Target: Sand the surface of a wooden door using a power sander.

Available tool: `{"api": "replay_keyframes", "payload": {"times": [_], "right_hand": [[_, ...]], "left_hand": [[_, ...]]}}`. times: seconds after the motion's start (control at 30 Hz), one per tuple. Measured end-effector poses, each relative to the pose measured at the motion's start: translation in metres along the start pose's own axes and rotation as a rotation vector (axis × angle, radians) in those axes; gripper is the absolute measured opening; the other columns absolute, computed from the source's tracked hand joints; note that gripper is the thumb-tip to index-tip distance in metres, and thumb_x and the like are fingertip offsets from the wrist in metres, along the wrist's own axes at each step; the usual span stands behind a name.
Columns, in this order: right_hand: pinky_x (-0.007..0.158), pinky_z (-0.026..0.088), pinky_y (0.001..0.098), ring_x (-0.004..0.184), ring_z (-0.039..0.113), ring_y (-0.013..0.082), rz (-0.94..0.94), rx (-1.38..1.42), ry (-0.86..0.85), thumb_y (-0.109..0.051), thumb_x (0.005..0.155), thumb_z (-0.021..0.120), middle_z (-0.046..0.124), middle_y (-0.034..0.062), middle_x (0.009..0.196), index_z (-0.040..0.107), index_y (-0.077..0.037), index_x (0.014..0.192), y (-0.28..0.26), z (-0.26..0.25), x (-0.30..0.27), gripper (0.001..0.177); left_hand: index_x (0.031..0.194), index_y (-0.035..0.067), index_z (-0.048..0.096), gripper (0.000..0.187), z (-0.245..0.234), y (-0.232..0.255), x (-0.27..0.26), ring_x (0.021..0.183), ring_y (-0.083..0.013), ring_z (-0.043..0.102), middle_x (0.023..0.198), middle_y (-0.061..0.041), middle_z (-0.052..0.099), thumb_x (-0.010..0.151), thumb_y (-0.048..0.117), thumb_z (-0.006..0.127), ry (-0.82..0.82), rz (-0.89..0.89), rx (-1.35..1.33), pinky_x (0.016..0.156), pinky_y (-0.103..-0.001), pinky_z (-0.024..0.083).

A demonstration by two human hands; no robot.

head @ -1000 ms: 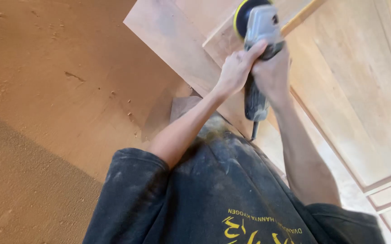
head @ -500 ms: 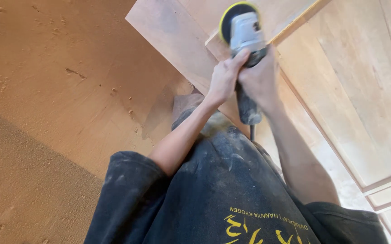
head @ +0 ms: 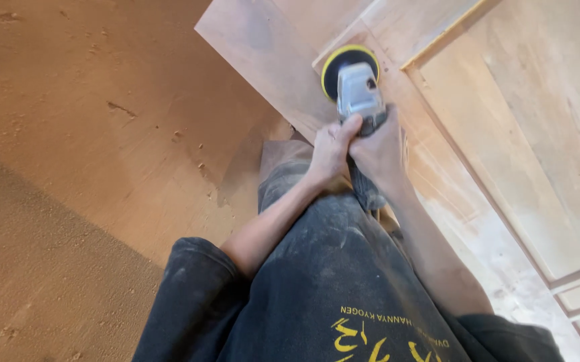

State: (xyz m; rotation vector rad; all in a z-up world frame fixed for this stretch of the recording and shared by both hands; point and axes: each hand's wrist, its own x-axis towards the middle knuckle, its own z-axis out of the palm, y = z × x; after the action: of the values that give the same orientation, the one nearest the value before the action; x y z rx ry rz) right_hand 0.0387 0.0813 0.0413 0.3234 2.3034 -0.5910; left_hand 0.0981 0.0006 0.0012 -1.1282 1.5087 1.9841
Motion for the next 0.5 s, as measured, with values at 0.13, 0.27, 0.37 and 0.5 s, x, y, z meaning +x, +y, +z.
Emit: {"api": "replay_keyframes", "payload": {"times": [0.13,0.27,0.37,0.5], "right_hand": [[0.081,0.050,0.0591,0.100,0.071,0.0464,-0.044,0.043,0.028,-0.046,0.084,0.061,0.071,0.0212,0.089,0.052,-0.012,0.109,-0.025,0.000,0.008,0.043],[0.085,0.050,0.0613,0.106,0.069,0.0487,-0.030,0.043,-0.020,-0.047,0.078,0.065,0.071,0.0231,0.096,0.052,-0.012,0.114,-0.025,-0.003,0.009,0.052],[0.089,0.049,0.0624,0.109,0.067,0.0507,0.036,0.039,-0.046,-0.047,0.080,0.063,0.070,0.0255,0.099,0.052,-0.010,0.116,-0.008,-0.006,-0.003,0.052],[0.091,0.049,0.0595,0.112,0.065,0.0486,0.142,0.075,0.029,-0.047,0.082,0.063,0.069,0.0250,0.101,0.051,-0.012,0.116,0.024,-0.013,-0.010,0.050]], "left_hand": [[0.098,-0.017,0.071,0.084,-0.006,0.009,0.018,0.112,-0.0536,0.063,0.102,-0.040,0.069,0.087,0.066,0.057,-0.011,0.018,0.029,0.105,-0.062,0.042],[0.083,-0.007,0.073,0.064,-0.001,-0.023,0.033,0.085,-0.0271,0.067,0.082,-0.019,0.070,0.087,0.056,0.067,0.083,0.056,-0.194,0.080,-0.044,0.054],[0.076,-0.004,0.069,0.056,0.014,-0.030,0.018,0.077,-0.0227,0.065,0.075,-0.013,0.066,0.084,0.052,0.074,0.163,-0.021,-0.290,0.072,-0.041,0.056],[0.089,-0.010,0.074,0.083,0.022,-0.020,0.008,0.103,-0.0475,0.068,0.090,-0.031,0.072,0.082,0.072,0.060,-0.099,-0.098,0.190,0.097,-0.059,0.049]]}}
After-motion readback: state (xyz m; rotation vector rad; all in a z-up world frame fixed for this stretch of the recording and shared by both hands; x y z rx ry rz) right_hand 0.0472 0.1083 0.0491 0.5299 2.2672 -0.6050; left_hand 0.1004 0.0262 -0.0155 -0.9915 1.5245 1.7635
